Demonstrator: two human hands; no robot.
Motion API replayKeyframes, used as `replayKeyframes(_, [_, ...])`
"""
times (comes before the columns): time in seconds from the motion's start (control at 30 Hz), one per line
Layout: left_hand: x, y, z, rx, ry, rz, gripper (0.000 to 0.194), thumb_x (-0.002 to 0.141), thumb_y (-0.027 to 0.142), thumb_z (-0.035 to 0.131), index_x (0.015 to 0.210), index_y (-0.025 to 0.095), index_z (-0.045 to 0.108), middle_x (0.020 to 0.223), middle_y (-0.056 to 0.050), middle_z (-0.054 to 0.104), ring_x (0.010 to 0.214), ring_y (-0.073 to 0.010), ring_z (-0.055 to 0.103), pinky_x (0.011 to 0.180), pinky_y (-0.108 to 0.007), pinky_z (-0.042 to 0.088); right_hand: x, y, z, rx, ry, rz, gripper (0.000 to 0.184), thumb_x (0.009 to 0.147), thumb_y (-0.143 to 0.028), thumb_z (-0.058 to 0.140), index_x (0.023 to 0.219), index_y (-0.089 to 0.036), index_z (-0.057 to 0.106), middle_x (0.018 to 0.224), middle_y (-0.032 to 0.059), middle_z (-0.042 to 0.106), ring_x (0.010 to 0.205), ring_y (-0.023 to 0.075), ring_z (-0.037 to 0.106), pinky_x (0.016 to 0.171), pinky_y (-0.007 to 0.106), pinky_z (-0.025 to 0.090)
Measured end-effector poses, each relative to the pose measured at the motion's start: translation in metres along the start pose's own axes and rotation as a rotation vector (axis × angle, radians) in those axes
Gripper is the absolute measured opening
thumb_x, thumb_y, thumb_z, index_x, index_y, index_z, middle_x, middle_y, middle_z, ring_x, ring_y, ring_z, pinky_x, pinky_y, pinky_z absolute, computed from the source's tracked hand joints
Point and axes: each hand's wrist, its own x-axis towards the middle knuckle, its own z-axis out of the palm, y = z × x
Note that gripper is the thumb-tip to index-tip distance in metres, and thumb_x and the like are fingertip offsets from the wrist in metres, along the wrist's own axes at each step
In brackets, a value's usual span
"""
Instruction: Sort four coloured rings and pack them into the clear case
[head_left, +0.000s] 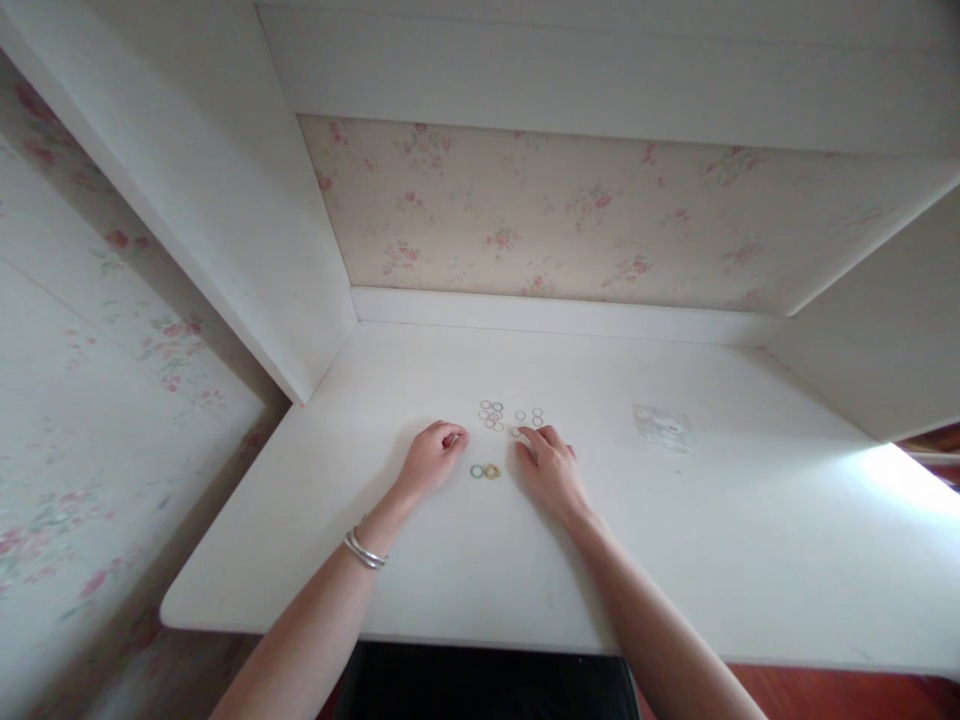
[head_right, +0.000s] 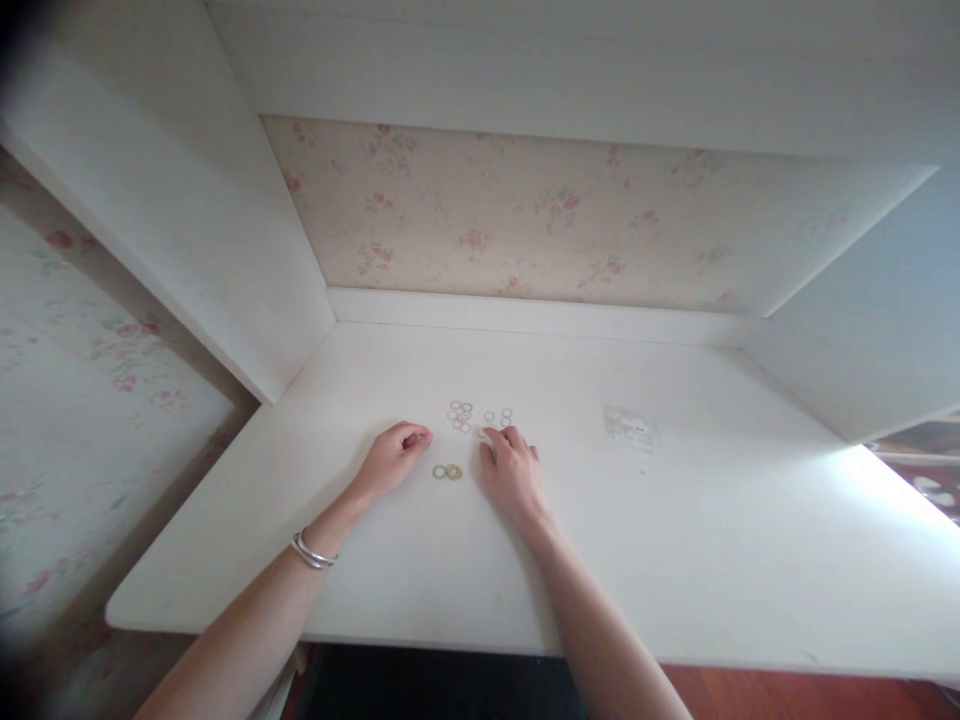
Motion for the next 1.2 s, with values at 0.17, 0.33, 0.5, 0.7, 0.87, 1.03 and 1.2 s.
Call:
replayKeyframes(0.17, [0.001,0.000,0.000,0.003,-0.013,-0.001,0.021,0.084,0.033,0.052,0.086,0.018,0.068,0.079,-0.001,0.064,0.069,-0.0124,0.055,0.068,-0.024,0.043,0.001,0.000,-0.001,-0.015,-0.060,0.011,0.022,0.091,-0.030,0.044,0.097,-0.025,0.064,0.096,0.0036,0.058,0.089,0.0175,0.056,0.079,0.032,0.035])
replayKeyframes(0.33, [0.000,0.002,-0.001,0.004,-0.023,-0.005,0.021,0.084,0.033,0.052,0.087,0.019,0.067,0.078,-0.001,0.063,0.068,-0.0123,0.055,0.066,-0.024,0.043,-0.002,0.005,0.000,0.033,-0.071,-0.005,0.021,0.092,-0.027,0.044,0.088,-0.023,0.064,0.089,0.0031,0.058,0.088,0.0180,0.054,0.077,0.032,0.034])
replayKeyframes(0.5, [0.000,0.002,-0.001,0.009,-0.037,-0.004,0.022,0.084,0.033,0.051,0.087,0.019,0.067,0.078,-0.001,0.063,0.068,-0.0125,0.055,0.065,-0.023,0.043,-0.011,0.006,-0.001,0.167,-0.031,-0.136,0.019,0.091,-0.026,0.046,0.092,-0.022,0.064,0.087,0.0037,0.058,0.083,0.0157,0.054,0.075,0.030,0.036])
replayKeyframes(0.7, [0.000,0.002,-0.001,0.025,-0.053,0.003,0.021,0.085,0.032,0.051,0.088,0.018,0.067,0.079,-0.001,0.064,0.069,-0.0124,0.056,0.066,-0.023,0.043,-0.024,0.002,-0.008,0.232,-0.068,-0.237,0.020,0.092,-0.026,0.045,0.089,-0.022,0.064,0.085,0.0038,0.057,0.078,0.0148,0.054,0.075,0.030,0.037])
replayKeyframes(0.87, [-0.001,0.002,-0.001,0.030,-0.054,0.022,0.021,0.085,0.032,0.051,0.087,0.019,0.067,0.081,-0.002,0.066,0.071,-0.0128,0.058,0.067,-0.023,0.044,-0.025,-0.001,-0.012,0.242,-0.120,-0.282,0.019,0.092,-0.025,0.045,0.089,-0.022,0.063,0.087,0.0031,0.058,0.080,0.0142,0.055,0.076,0.030,0.038])
replayKeyframes(1.03, [-0.001,0.003,-0.001,0.044,-0.060,0.032,0.021,0.085,0.031,0.050,0.087,0.019,0.067,0.083,-0.002,0.065,0.072,-0.0129,0.058,0.068,-0.023,0.044,-0.024,-0.002,-0.012,0.249,-0.147,-0.263,0.016,0.090,-0.026,0.049,0.089,-0.025,0.065,0.085,0.0013,0.058,0.079,0.0139,0.056,0.076,0.031,0.038])
replayKeyframes(1.2, [-0.002,0.005,-0.001,0.092,-0.072,0.044,0.020,0.085,0.031,0.051,0.086,0.019,0.067,0.079,-0.001,0.064,0.070,-0.0122,0.056,0.066,-0.023,0.043,-0.022,0.004,-0.016,0.354,-0.026,-0.122,0.020,0.090,-0.031,0.048,0.086,-0.023,0.066,0.085,0.0029,0.058,0.077,0.0143,0.056,0.073,0.028,0.042])
